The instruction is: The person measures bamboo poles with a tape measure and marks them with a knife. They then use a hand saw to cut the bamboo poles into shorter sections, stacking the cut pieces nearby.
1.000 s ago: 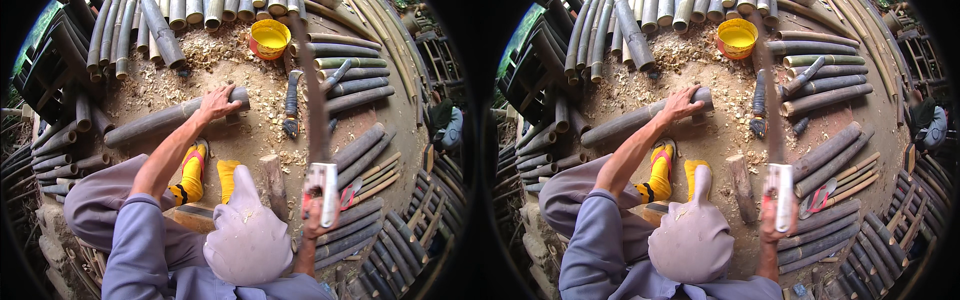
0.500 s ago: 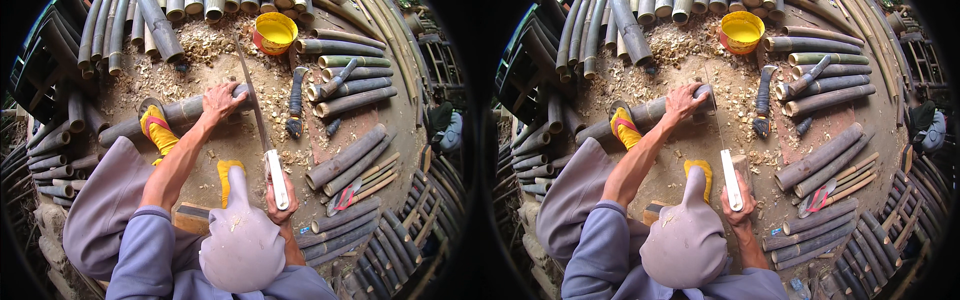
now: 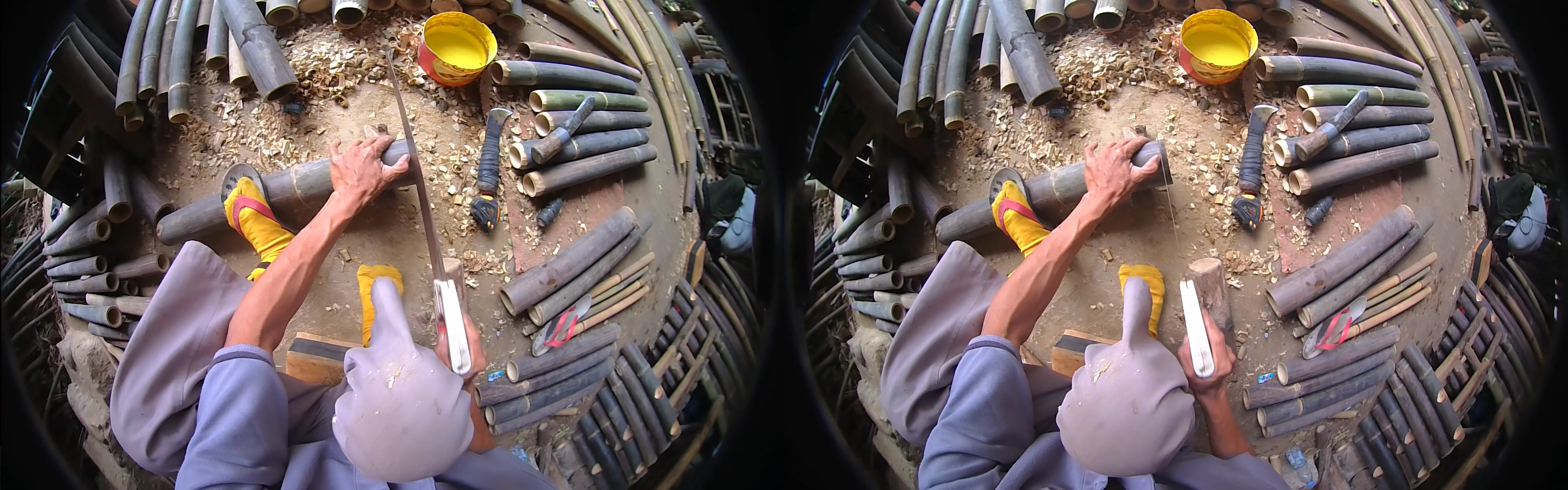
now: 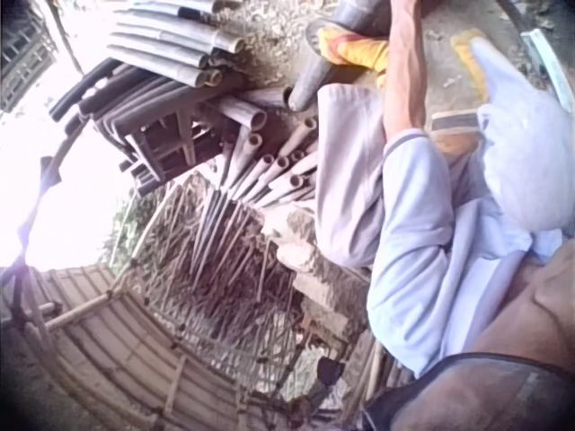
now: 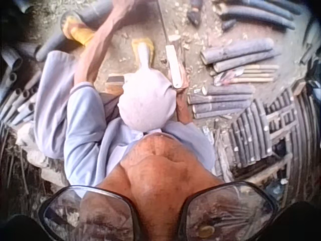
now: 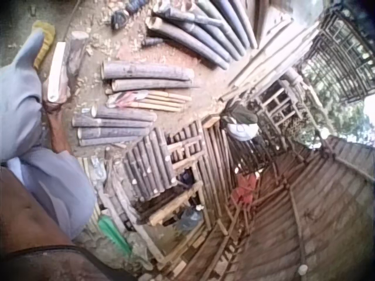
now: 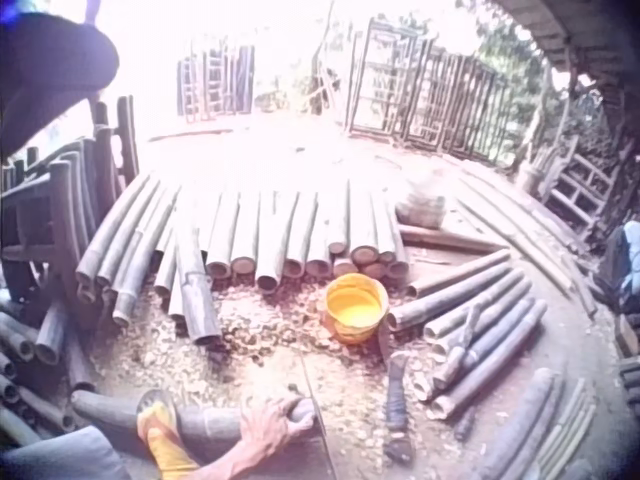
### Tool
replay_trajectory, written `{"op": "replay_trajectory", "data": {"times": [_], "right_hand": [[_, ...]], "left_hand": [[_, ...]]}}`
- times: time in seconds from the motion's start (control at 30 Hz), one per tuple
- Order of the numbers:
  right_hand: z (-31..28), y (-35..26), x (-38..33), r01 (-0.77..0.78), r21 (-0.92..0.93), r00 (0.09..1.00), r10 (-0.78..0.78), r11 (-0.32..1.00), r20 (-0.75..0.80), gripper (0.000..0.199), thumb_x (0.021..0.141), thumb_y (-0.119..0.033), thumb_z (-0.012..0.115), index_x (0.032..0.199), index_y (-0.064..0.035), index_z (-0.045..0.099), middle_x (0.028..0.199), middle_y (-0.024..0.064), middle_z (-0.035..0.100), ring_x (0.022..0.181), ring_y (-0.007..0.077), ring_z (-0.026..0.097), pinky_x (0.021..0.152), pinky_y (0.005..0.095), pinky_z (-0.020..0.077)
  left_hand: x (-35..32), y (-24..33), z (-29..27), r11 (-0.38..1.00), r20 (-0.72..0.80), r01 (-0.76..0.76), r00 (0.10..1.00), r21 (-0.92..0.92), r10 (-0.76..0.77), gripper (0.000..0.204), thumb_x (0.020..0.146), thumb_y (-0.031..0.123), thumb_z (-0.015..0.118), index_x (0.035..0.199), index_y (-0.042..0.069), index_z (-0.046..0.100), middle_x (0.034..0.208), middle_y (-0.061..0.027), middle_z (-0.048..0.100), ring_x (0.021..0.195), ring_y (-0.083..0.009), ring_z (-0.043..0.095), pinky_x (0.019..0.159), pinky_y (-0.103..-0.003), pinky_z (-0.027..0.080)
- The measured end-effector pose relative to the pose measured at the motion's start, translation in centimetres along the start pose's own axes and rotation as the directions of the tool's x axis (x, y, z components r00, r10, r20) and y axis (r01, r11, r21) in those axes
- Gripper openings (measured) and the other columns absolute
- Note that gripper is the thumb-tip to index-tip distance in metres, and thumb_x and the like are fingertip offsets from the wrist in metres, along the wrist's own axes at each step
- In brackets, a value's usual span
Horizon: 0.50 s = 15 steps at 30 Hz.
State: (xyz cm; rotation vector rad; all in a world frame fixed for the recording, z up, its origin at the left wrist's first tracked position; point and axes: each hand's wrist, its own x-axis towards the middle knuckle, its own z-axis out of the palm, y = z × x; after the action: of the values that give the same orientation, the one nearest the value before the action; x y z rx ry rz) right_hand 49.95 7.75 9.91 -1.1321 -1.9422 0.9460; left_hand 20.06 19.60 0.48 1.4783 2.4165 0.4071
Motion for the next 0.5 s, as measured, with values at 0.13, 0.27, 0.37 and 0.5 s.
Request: {"op": "replay_trajectory", "data": {"times": [0.13,0.27,0.37,0.5], "right_hand": [[3.5,1.3,4.7,-0.005,0.044,1.000,0.004,0.999,0.006,0.046,0.074,0.001,0.066,0.118,0.0105,0.055,0.111,0.0225,0.065,0.088,0.0295,0.070,0.072,0.0344,0.0563],[0.7,0.0,0.4,-0.012,-0.174,0.998,0.023,0.985,0.062,0.042,0.075,0.000,0.067,0.114,0.0105,0.058,0.106,0.0231,0.066,0.087,0.0314,0.070,0.072,0.0359,0.0568],[-3.3,-2.0,-2.6,-0.094,-0.070,0.985,0.103,0.993,0.135,0.039,0.076,-0.002,0.065,0.112,0.0125,0.058,0.105,0.0255,0.066,0.090,0.0344,0.070,0.075,0.0362,0.0568],[1.1,0.5,0.9,0.063,-0.223,0.996,-0.049,0.973,0.071,0.042,0.073,0.001,0.064,0.113,0.0112,0.058,0.105,0.0229,0.066,0.078,0.0304,0.070,0.066,0.0350,0.0560]], "left_hand": [[0.0,0.5,-0.7,0.999,0.011,0.006,1.000,-0.041,-0.006,0.054,0.082,0.060,0.053,0.118,0.022,0.064,0.114,-0.0021,0.067,0.107,-0.0227,0.062,0.104,-0.055,0.027],[-0.1,0.1,-1.0,0.999,0.015,0.006,1.000,-0.051,-0.006,0.054,0.082,0.060,0.053,0.118,0.021,0.063,0.116,-0.0023,0.066,0.107,-0.0230,0.061,0.104,-0.056,0.027],[-0.2,0.0,-0.3,0.999,-0.017,-0.010,1.000,-0.037,0.009,0.054,0.083,0.061,0.052,0.118,0.021,0.063,0.116,-0.0019,0.066,0.107,-0.0208,0.062,0.104,-0.055,0.027],[-0.1,-0.1,0.5,0.998,-0.091,-0.059,0.994,-0.011,0.058,0.052,0.083,0.059,0.052,0.118,0.021,0.062,0.113,-0.0015,0.067,0.104,-0.0178,0.062,0.102,-0.048,0.031]]}}
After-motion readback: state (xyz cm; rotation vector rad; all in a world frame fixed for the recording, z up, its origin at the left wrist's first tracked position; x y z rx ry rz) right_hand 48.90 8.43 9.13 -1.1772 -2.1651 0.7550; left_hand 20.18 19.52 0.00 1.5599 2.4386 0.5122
